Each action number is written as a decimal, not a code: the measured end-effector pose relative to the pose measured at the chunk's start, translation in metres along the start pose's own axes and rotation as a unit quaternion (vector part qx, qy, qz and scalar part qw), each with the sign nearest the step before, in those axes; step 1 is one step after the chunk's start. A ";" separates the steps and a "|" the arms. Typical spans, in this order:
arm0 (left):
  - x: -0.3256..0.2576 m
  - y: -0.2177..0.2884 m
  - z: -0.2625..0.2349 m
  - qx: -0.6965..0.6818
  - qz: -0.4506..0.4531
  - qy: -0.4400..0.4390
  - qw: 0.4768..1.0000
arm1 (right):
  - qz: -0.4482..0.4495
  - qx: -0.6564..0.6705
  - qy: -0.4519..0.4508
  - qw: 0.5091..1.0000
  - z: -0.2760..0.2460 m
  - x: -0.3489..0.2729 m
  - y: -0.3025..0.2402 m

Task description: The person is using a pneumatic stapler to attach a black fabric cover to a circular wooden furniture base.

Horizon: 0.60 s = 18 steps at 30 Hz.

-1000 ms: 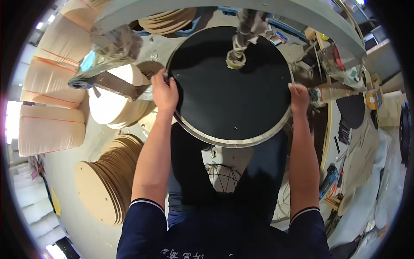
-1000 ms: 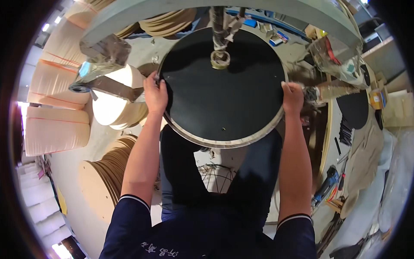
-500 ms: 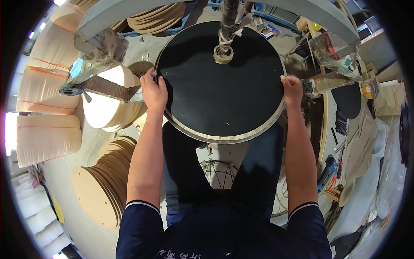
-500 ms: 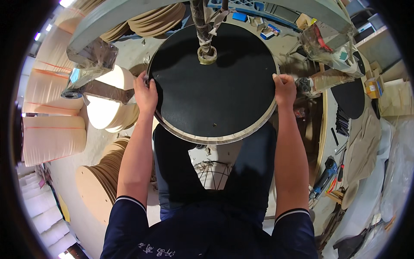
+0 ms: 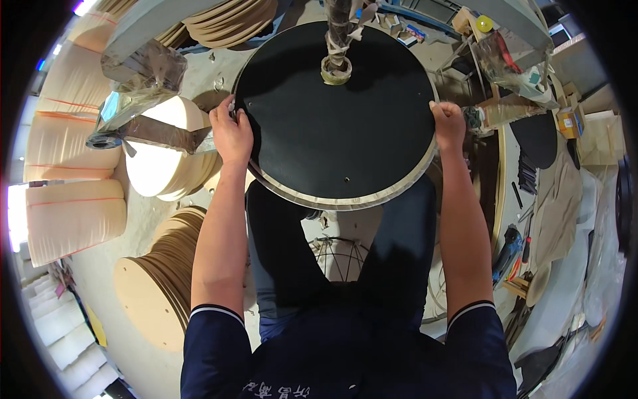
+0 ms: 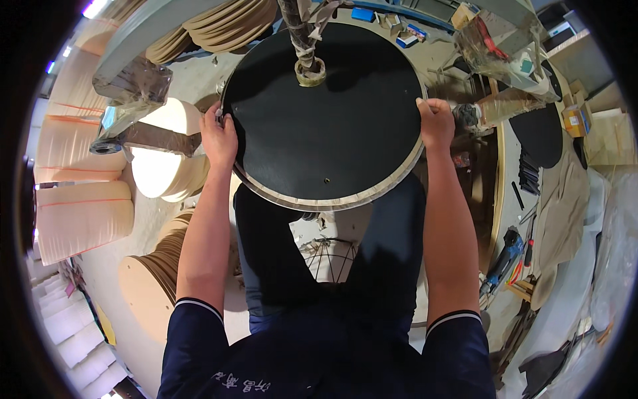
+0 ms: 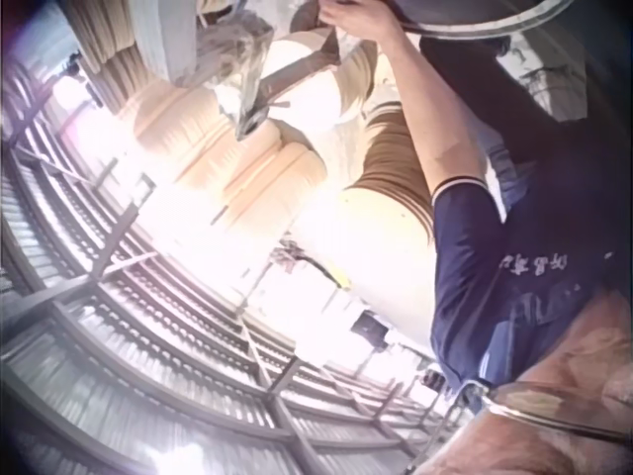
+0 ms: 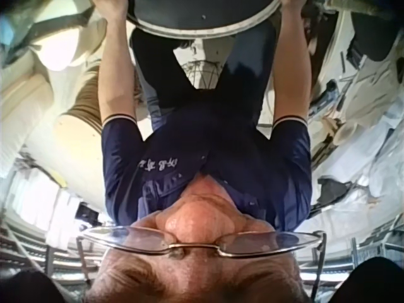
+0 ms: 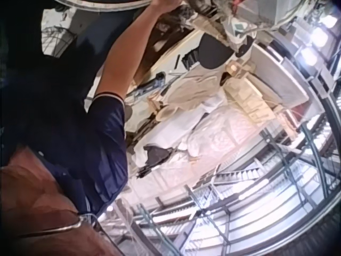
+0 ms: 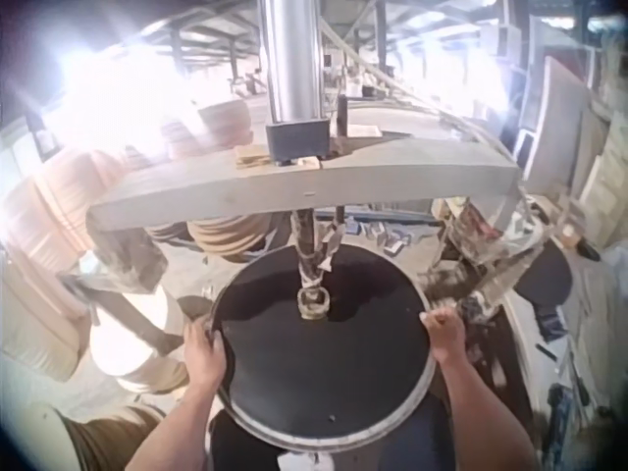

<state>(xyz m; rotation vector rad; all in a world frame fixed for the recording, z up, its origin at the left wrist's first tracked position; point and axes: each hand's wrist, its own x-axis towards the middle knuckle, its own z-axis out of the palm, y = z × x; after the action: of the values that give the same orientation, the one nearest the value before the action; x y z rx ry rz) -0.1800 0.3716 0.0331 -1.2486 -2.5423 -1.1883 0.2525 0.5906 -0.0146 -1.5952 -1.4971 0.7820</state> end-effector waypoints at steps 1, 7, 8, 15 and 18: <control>0.000 0.002 -0.001 0.003 0.012 0.006 1.000 | -0.001 -0.005 0.004 1.000 0.000 0.000 -0.001; -0.014 0.032 -0.016 0.134 0.256 0.050 0.956 | 0.020 -0.013 0.005 1.000 -0.001 -0.008 -0.015; -0.026 0.045 -0.021 0.032 0.307 0.014 0.951 | 0.015 -0.007 0.000 1.000 -0.002 -0.011 -0.021; -0.138 0.108 -0.046 -0.039 0.362 -0.269 0.891 | 0.023 0.061 -0.006 0.998 0.001 -0.011 -0.013; -0.139 0.106 -0.049 -0.008 0.379 -0.280 0.882 | 0.014 0.033 0.006 0.999 0.005 -0.008 -0.011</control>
<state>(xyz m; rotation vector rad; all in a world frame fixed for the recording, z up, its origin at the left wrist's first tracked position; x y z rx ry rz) -0.0259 0.2889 0.0801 -2.5449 -1.8991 -0.7212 0.2420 0.5831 -0.0077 -1.5724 -1.4283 0.8284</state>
